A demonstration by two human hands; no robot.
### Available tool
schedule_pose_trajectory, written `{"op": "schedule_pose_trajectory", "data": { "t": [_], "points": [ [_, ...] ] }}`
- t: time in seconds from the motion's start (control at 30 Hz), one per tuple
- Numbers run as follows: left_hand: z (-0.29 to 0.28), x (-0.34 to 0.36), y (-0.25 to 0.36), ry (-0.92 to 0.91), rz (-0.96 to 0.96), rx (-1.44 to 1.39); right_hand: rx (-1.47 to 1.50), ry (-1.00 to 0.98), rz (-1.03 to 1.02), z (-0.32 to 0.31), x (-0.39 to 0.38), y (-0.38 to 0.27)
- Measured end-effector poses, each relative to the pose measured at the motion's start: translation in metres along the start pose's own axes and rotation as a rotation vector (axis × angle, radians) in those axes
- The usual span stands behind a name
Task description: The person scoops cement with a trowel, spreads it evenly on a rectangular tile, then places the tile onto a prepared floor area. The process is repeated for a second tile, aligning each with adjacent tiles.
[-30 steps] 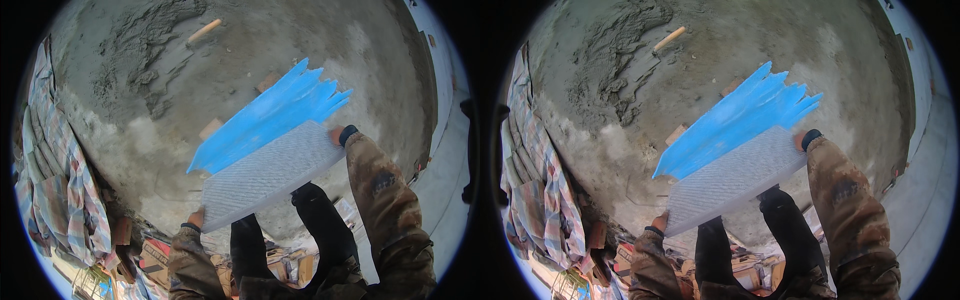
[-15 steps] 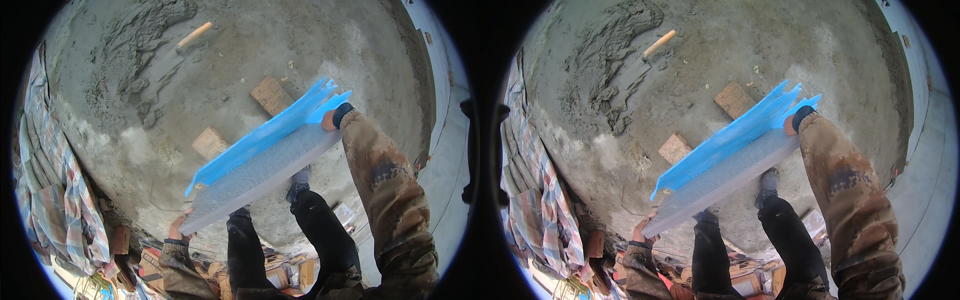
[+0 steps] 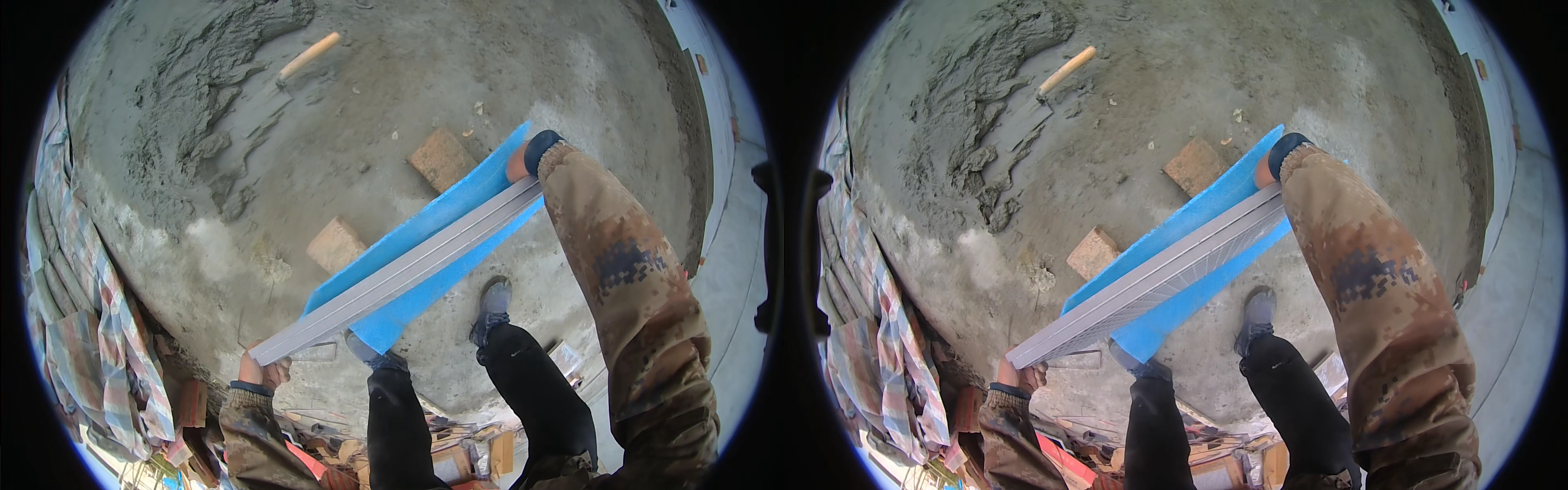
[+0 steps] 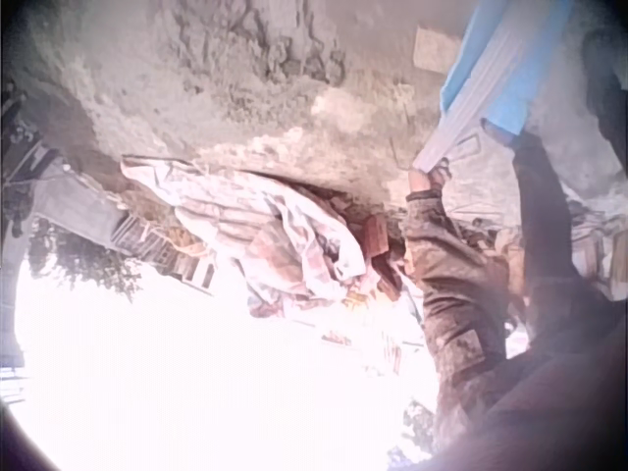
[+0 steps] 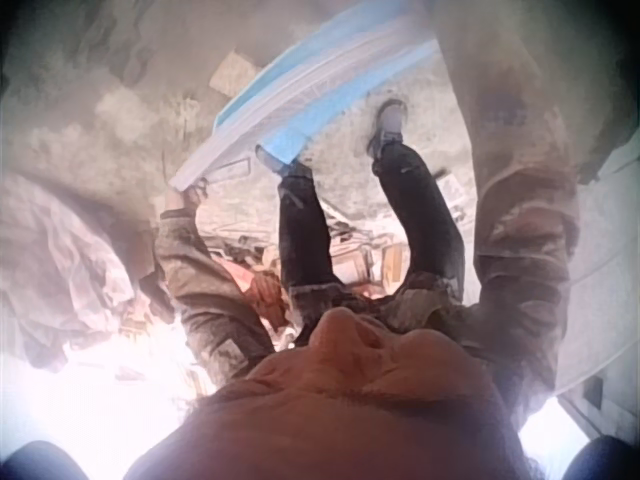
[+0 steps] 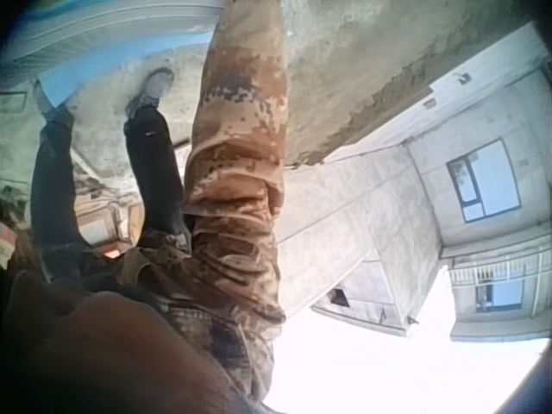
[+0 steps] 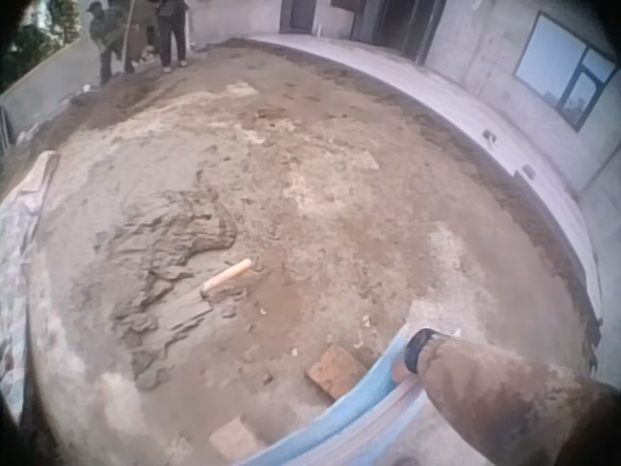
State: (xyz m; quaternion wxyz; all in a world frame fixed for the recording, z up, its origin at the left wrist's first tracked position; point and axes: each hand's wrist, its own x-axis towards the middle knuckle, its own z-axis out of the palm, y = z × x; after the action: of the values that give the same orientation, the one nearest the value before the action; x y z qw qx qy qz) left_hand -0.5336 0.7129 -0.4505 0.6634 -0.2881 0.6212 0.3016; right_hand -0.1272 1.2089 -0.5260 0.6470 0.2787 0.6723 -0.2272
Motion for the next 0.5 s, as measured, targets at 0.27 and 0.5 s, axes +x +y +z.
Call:
{"op": "schedule_pose_trajectory", "data": {
  "t": [0.27,0.5],
  "points": [
    [0.012,0.024,0.042,0.013,0.086,0.153,0.66,0.118,0.012,-0.032,-0.031,0.012],
    [0.017,0.061,0.081,0.1,-0.004,0.271,0.947,0.367,0.041,-0.031,-0.025,0.008]
  ]
}}
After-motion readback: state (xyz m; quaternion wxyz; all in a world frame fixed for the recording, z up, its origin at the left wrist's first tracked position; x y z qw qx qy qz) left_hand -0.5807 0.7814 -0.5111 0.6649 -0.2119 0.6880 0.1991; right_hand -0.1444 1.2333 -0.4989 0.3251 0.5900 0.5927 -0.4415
